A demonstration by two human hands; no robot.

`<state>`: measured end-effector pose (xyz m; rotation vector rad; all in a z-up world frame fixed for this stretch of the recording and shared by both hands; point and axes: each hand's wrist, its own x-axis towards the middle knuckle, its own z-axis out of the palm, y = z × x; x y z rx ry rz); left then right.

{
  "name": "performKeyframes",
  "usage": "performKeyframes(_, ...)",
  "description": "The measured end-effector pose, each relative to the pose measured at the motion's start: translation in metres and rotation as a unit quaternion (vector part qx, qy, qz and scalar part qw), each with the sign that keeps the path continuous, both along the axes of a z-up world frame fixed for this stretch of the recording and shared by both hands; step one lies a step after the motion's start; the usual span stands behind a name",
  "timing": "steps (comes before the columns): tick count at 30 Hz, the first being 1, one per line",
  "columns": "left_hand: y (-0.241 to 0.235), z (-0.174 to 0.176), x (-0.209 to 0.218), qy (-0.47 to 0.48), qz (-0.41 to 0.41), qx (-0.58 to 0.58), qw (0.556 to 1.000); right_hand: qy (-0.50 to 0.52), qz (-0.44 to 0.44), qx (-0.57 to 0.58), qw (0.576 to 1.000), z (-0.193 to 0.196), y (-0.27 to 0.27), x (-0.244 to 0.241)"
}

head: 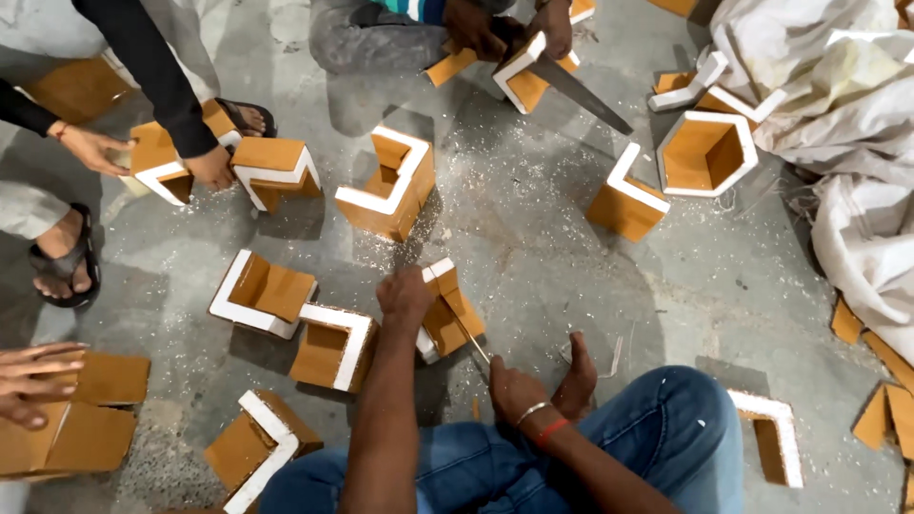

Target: Cutting foam and cardboard corner protectors using a hand saw and knife on the workshop floor.

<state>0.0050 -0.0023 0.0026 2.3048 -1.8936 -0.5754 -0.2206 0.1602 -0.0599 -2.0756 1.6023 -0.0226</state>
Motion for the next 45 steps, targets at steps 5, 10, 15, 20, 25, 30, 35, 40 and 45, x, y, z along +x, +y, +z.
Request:
performKeyframes(5, -0.013, 0.005, 0.014, -0.016, 0.004, 0.015, 1.000, -0.003, 0.000, -0.001, 1.000, -0.002, -0.015, 0.013)
performKeyframes(10, -0.014, 0.000, 0.020, -0.019, 0.012, 0.009, 1.000, 0.002, 0.008, 0.002, 1.000, -0.035, -0.004, 0.011)
performKeyframes(15, -0.024, -0.002, 0.024, -0.021, 0.022, 0.054, 0.998, -0.013, -0.002, 0.035, 0.999, -0.023, 0.014, 0.000)
performKeyframes(20, -0.040, 0.028, 0.030, -0.022, 0.021, 0.081, 0.996, -0.027, -0.010, 0.023, 0.999, 0.002, 0.002, 0.006)
performKeyframes(25, -0.064, 0.032, 0.040, -0.006, 0.022, 0.123, 0.992, -0.019, 0.002, 0.013, 1.000, 0.003, 0.006, 0.000)
performKeyframes(30, -0.072, 0.028, 0.048, -0.007, 0.021, 0.164, 0.986, -0.059, -0.012, -0.008, 0.998, -0.022, 0.033, -0.029)
performKeyframes(35, -0.069, 0.026, 0.051, -0.005, 0.004, 0.167, 0.986, -0.048, -0.003, -0.016, 0.999, -0.019, 0.031, -0.029)
performKeyframes(40, -0.068, 0.027, 0.048, -0.004, -0.003, 0.169, 0.986, -0.033, 0.000, -0.032, 0.999, -0.006, -0.010, -0.004)
performKeyframes(45, -0.072, 0.028, 0.052, 0.013, -0.007, 0.165, 0.986, -0.027, -0.001, -0.053, 0.998, -0.006, -0.027, 0.002)
